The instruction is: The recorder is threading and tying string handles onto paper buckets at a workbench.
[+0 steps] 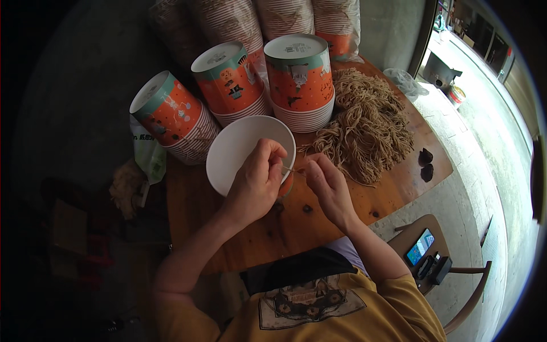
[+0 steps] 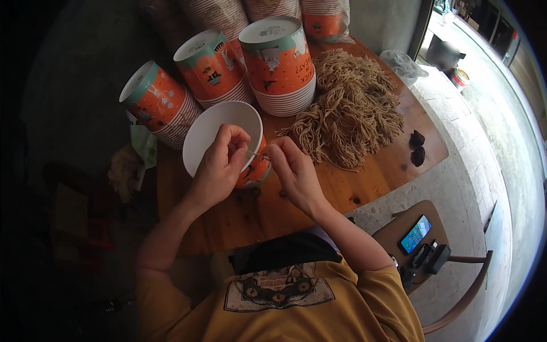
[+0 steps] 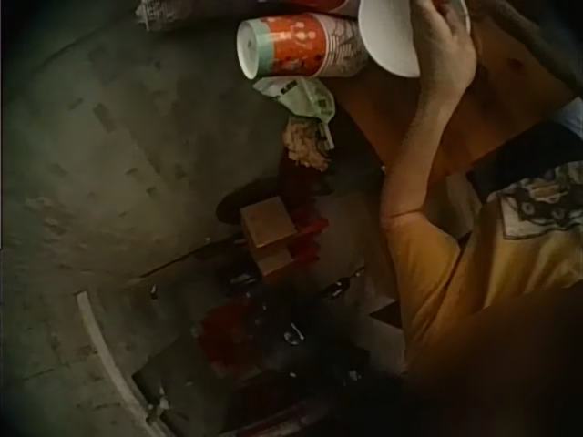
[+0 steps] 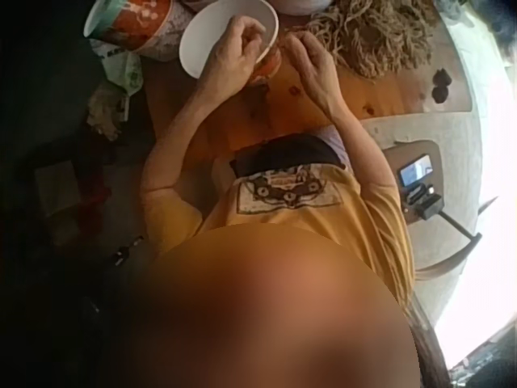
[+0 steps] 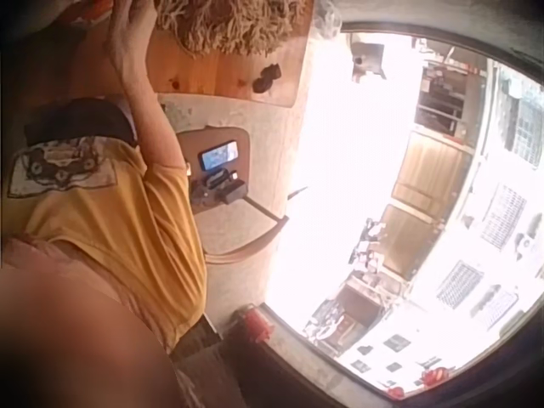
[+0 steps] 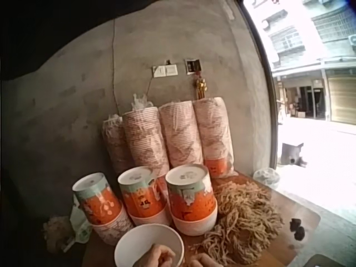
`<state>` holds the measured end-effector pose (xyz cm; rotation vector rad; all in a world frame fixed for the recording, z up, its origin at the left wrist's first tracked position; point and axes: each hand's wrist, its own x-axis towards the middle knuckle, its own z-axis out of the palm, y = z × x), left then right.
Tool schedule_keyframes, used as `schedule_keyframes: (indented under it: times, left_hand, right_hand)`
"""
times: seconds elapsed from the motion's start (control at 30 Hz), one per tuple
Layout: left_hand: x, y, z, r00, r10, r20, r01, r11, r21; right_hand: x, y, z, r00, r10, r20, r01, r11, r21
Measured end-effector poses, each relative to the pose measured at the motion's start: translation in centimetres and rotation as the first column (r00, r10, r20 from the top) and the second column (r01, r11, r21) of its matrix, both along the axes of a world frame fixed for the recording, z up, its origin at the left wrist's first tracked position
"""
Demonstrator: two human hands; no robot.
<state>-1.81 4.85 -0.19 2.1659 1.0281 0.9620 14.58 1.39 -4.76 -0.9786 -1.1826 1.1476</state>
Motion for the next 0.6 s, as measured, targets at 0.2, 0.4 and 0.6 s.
schedule_keyframes:
  times: [0.2,0.4,0.6]
  left_hand:
    - [0.1,-0.1,0.1,1.0,-0.007,-0.009,0.007,0.999,-0.038]
    - [0.5,-0.5,0.1,0.995,-0.031,-0.095,0.047,0.984,0.172]
    - [-0.1,-1.1,0.8,0.975,0.065,-0.213,-0.014,0.972,0.234]
  right_hand:
    - [0.1,-0.1,1.3,0.891,-0.103,0.442,0.046,0.989,0.138]
    - [0.7,-0.5,1.5,0.888,-0.103,0.447,0.037,0.987,0.153]
    - [0.9,-0.1,1.1,0.942,-0.054,0.33,0.011,0.991,0.131]
